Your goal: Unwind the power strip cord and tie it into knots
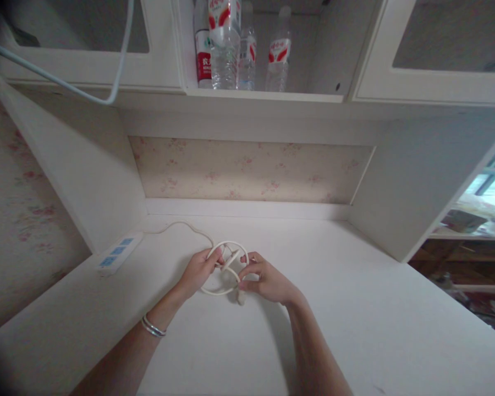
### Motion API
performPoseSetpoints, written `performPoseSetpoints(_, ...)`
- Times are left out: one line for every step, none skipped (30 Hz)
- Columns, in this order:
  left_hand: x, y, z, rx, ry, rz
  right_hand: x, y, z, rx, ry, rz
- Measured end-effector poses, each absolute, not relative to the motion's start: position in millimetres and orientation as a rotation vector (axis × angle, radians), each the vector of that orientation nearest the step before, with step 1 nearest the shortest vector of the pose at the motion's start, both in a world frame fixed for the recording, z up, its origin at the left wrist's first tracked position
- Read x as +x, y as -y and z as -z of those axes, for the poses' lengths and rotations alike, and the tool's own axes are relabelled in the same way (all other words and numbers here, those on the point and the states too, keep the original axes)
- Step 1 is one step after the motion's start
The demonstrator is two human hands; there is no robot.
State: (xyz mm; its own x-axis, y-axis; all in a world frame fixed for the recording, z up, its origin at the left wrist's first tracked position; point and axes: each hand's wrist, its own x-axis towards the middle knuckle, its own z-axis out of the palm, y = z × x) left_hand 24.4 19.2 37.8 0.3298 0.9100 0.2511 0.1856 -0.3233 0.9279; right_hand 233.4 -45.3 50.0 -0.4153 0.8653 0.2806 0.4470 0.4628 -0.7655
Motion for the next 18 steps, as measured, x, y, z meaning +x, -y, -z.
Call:
performPoseSetpoints(24.3, -19.8, -37.7, 1.719, -0.992, -1.064, 230.2, 45.5, -48.0, -1.112, 2.047, -0.701)
performPoseSetpoints(24.3, -20.4, -37.4, 1.7, -0.993, -1.066, 227.0, 45.7, -46.0, -1.144, 2.04, -0.612)
performPoseSetpoints(24.4, -21.0, -36.7, 1.676, -0.99, -1.068, 223.8, 45.9, -44.2, -1.177, 2.019, -0.533)
performPoseSetpoints(24.7, -21.6, -35.7, 1.652, -0.986, -1.07, 220.7, 46.3, -43.0, -1.206, 1.988, -0.461)
performPoseSetpoints(25.2, -22.2, -34.3, 1.631, -0.983, -1.071, 217.5, 46.9, -42.5, -1.229, 1.953, -0.398)
performPoseSetpoints(26.1, -22.7, -32.5, 1.619, -0.978, -1.07, 214.3, 47.5, -42.9, -1.239, 1.925, -0.339)
performPoseSetpoints(27.2, -23.1, -30.6, 1.613, -0.967, -1.064, 211.0, 48.3, -44.2, -1.233, 1.922, -0.288)
performPoseSetpoints(28.4, -23.4, -28.7, 1.613, -0.954, -1.058, 207.8, 48.8, -46.3, -1.209, 1.954, -0.246)
performPoseSetpoints(29.5, -23.7, -27.1, 1.619, -0.937, -1.05, 204.8, 49.2, -48.9, -1.174, 2.012, -0.21)
performPoseSetpoints(30.3, -23.9, -25.8, 1.628, -0.923, -1.047, 202.3, 49.2, -51.8, -1.14, 2.081, -0.175)
performPoseSetpoints(30.7, -24.2, -25.1, 1.638, -0.92, -1.057, 200.7, 49.0, -54.9, -1.116, 2.147, -0.14)
performPoseSetpoints(30.6, -24.6, -25.2, 1.656, -0.931, -1.078, 200.0, 48.6, -58.2, -1.102, 2.207, -0.111)
performPoseSetpoints(30.1, -25.0, -26.0, 1.688, -0.953, -1.111, 200.4, 48.2, -61.6, -1.101, 2.254, -0.093)
performPoseSetpoints(29.1, -25.3, -27.4, 1.731, -0.976, -1.149, 201.8, 47.9, -65.3, -1.11, 2.288, -0.094)
performPoseSetpoints(28.0, -25.4, -29.4, 1.781, -0.993, -1.187, 204.2, 48.0, -69.4, -1.124, 2.312, -0.115)
performPoseSetpoints(26.8, -25.3, -31.6, 1.831, -1.0, -1.216, 207.5, 48.4, -74.0, -1.138, 2.326, -0.154)
performPoseSetpoints(25.6, -24.8, -33.7, 1.875, -0.997, -1.23, 211.4, 49.2, -79.0, -1.158, 2.323, -0.211)
performPoseSetpoints(24.6, -24.0, -35.4, 1.907, -0.99, -1.232, 215.9, 50.2, -84.4, -1.187, 2.297, -0.287)
